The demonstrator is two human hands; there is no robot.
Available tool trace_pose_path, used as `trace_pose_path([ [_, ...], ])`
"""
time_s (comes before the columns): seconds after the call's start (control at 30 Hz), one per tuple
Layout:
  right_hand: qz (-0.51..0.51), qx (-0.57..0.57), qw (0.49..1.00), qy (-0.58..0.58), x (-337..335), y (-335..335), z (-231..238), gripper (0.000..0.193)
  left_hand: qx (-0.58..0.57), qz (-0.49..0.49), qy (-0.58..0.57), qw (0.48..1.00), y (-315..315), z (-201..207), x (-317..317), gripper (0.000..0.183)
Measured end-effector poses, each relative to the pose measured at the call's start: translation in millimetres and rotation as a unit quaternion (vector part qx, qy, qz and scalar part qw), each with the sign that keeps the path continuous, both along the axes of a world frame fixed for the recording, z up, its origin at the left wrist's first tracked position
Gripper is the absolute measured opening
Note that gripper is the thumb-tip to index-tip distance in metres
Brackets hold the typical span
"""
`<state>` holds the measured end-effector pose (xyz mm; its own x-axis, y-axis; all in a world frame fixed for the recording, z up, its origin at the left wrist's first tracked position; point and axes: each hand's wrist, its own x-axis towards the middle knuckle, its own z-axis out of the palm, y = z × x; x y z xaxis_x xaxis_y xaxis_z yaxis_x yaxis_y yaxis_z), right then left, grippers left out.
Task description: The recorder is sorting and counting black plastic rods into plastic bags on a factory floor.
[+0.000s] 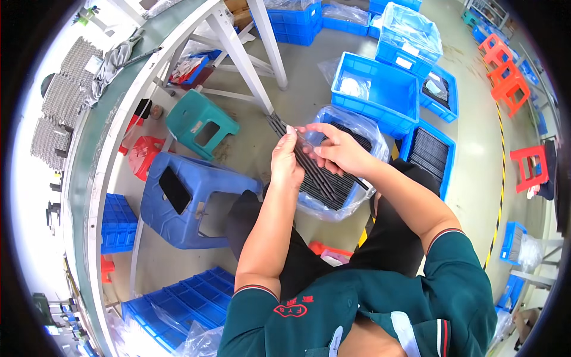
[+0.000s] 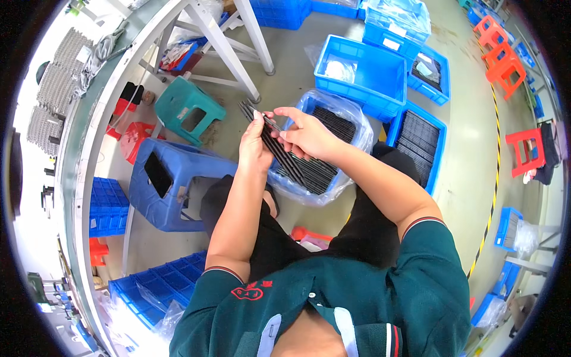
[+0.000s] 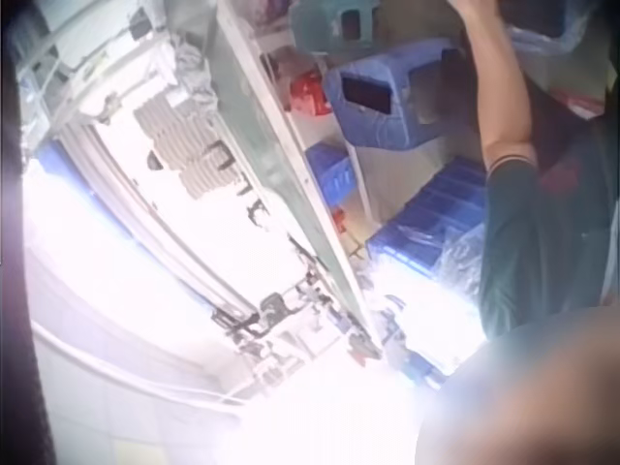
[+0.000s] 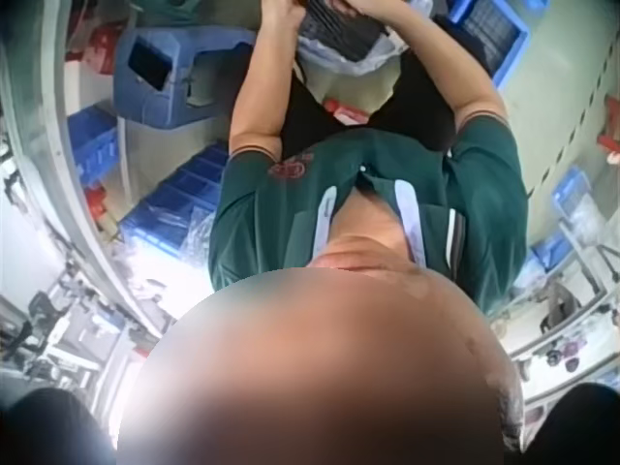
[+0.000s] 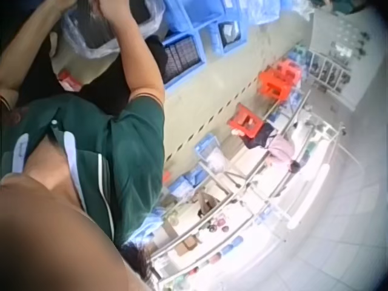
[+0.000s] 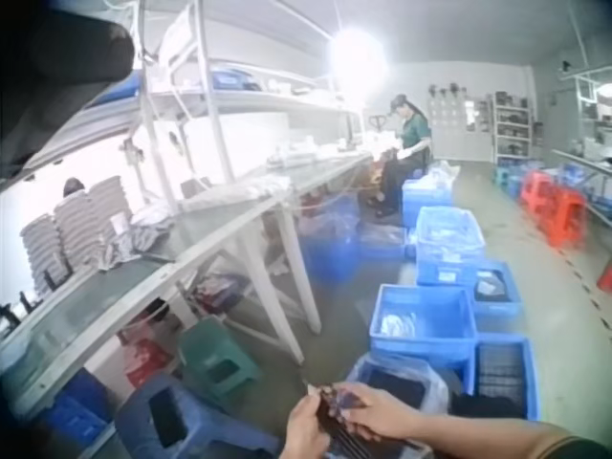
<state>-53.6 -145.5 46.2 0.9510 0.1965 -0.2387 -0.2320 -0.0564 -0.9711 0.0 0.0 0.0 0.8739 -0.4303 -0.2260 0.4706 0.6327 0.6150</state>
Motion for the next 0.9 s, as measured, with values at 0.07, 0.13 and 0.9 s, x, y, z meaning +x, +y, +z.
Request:
trace_pose_path([
  [0.07, -0.036, 0.077, 0.996, -0.001, 3, 4, -2, 0.052, 0.047, -0.008, -0.011, 0.999, -3, -4, -2, 0.028],
  [0.13, -0.045, 0.084, 0.995, -0.002, 9, 2, -3, 0.051, 0.033, -0.091, -0.035, 0.995, -8, 6, -10, 0.031],
  [0.9, -0.434, 0.191, 0.88, -0.011, 90, -120, -29, 0.028, 0.027, -0.336, 0.02, 0.941, -4, 6, -25, 0.03],
])
